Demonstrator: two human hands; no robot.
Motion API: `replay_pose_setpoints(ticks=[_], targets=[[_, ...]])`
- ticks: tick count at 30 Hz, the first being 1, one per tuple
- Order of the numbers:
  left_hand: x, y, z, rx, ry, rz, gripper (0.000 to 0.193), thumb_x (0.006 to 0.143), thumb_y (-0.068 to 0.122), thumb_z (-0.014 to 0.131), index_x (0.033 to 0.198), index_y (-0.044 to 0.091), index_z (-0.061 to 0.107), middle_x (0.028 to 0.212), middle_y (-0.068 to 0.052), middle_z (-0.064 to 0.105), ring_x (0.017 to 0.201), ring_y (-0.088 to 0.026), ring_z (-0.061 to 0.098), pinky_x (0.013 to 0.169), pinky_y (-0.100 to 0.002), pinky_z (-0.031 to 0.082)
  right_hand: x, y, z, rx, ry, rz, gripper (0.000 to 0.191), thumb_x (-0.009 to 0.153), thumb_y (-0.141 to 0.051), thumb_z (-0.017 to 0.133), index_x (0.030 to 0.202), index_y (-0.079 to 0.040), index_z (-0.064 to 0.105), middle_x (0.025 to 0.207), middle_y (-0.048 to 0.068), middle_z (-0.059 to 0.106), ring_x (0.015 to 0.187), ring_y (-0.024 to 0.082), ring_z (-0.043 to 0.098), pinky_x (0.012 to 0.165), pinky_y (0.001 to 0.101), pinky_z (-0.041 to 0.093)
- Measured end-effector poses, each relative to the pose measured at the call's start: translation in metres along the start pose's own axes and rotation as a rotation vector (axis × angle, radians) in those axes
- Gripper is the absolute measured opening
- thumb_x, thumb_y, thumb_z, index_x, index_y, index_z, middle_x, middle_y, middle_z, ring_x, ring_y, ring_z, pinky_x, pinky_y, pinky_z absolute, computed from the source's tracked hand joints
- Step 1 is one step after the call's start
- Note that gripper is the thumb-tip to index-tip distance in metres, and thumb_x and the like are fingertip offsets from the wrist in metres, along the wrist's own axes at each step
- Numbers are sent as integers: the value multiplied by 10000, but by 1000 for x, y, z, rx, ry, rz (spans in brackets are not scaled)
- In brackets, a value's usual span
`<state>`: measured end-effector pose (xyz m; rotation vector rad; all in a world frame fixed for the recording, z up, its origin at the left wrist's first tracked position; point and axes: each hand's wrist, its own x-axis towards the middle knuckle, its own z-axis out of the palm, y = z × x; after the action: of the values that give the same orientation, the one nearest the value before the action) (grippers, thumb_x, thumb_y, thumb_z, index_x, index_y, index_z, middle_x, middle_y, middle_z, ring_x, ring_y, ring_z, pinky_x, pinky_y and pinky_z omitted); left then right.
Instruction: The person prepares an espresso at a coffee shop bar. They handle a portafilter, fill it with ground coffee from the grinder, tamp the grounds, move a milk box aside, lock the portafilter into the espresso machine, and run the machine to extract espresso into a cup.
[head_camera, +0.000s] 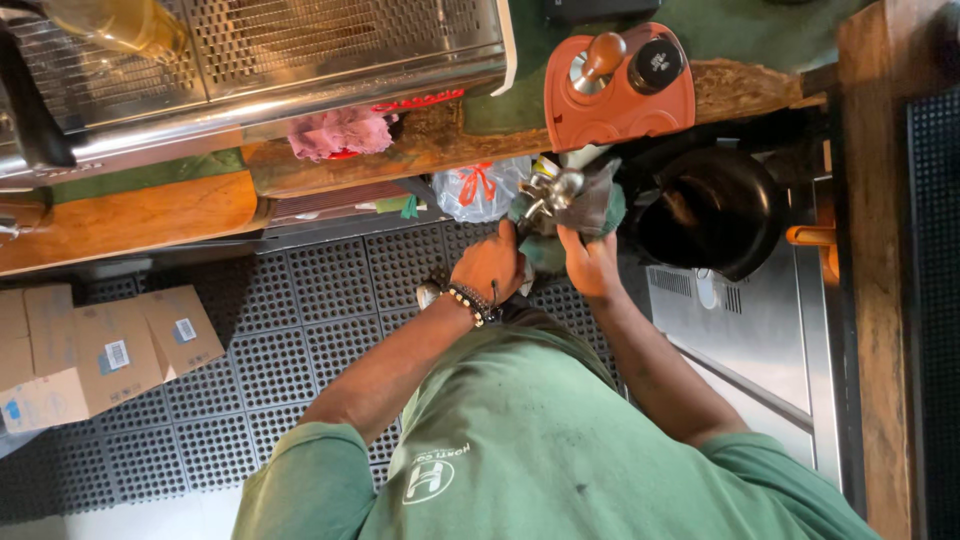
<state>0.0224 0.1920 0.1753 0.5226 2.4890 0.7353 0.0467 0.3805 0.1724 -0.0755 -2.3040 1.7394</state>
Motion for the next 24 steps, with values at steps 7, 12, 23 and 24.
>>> replay_pose_setpoints(ticks=[7,12,23,24], targets=[[11,9,-6,-58,31,17,600,754,149,703,1203,-74,372,881,-298,699,836,-499,682,715,-563,556,-1,6,-7,938,62,494,313,977,-211,577,1182,12,653,1115,137,707,999,288,666,904,405,534],[5,6,-9,13,61,-15,389,879,174,626,1145,-33,432,905,-286,708,840,-495,693,731,-571,558,-11,20,-8,-66,48,81,194,1040,-66,626,1202,25,683,1083,171,708,982,366,656,882,434,526],[7,6,-19,-45,109,23,328,892,191,627,1065,-1,425,893,-296,698,824,-515,678,727,-590,541,1,4,-3,102,105,82,285,1072,-97,578,1295,70,635,1245,204,657,1136,371,628,996,433,473],[6,5,-19,-43,110,47,337,872,186,636,1055,-2,423,890,-298,696,823,-513,680,720,-588,542,0,0,-4,405,70,318,267,1090,-109,561,1262,65,668,1194,155,671,1079,317,648,966,413,481]])
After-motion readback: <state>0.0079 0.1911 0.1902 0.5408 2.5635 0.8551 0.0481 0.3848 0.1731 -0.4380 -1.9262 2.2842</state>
